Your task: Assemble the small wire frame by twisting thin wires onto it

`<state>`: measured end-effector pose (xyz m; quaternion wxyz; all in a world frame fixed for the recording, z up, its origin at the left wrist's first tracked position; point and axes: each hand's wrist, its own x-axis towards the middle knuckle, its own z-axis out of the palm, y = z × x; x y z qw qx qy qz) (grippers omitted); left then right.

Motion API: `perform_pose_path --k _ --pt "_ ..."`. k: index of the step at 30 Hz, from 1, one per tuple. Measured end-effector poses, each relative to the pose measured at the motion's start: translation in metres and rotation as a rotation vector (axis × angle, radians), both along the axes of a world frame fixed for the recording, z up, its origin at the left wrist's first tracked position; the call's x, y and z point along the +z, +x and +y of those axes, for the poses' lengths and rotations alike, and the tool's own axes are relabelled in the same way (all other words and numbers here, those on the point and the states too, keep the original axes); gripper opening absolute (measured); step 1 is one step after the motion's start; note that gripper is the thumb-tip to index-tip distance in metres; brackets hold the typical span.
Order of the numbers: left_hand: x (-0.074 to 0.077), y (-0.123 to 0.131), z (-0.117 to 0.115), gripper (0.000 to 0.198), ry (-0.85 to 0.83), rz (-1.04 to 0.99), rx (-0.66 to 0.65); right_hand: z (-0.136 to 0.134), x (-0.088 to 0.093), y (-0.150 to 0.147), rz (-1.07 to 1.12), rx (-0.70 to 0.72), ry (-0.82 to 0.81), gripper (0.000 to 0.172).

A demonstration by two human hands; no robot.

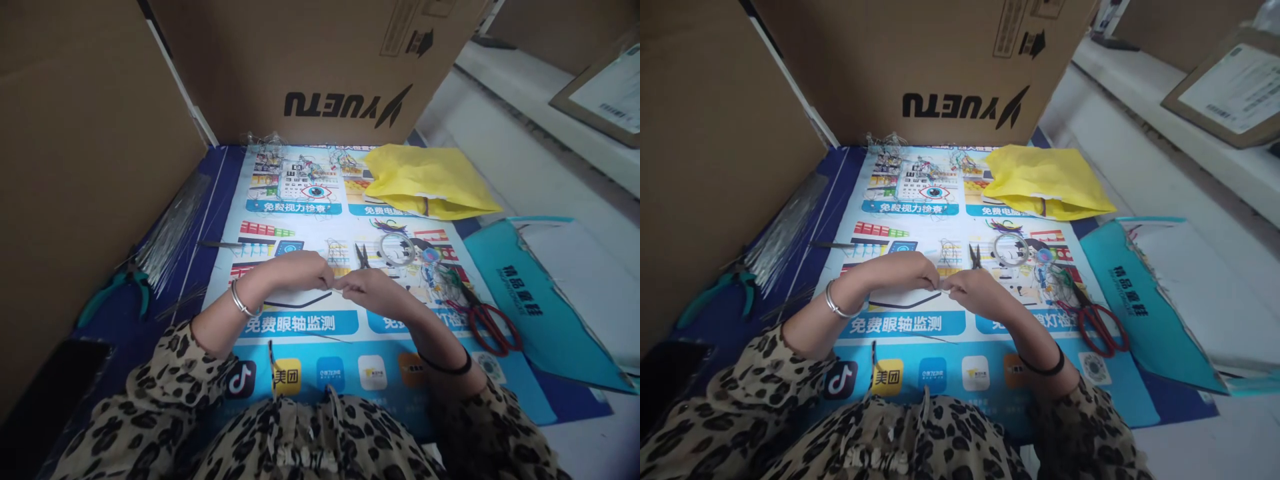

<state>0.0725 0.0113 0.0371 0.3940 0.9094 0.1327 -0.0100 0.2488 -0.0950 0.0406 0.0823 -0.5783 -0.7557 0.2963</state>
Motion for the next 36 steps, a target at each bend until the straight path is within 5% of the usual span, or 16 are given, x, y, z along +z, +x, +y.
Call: perform_pose_path --k 15,18,26,32,36 --pt "0.001 0.004 -0.010 0.017 0.200 0.038 0.027 0.000 -0.001 -0.001 -0.061 0.113 0.040 0.027" --pt "0.003 0.008 -0.016 0.018 0.404 0.051 -0.004 -0.002 0.000 -0.004 -0.174 0.045 0.088 0.027" --pt "-0.003 0.019 -0.028 0.008 0.748 -0.105 0.162 -0.001 -0.012 -0.010 -0.511 -0.150 0.399 0.022" --pt "-0.010 0.025 -0.029 0.009 0.768 -0.054 0.225 0.007 -0.019 -0.015 -0.598 -0.213 0.490 0.023" --pt "-0.015 0.024 -0.027 0.012 0.690 -0.030 0.309 0.014 -0.023 -0.019 -0.342 -0.345 0.438 0.025"
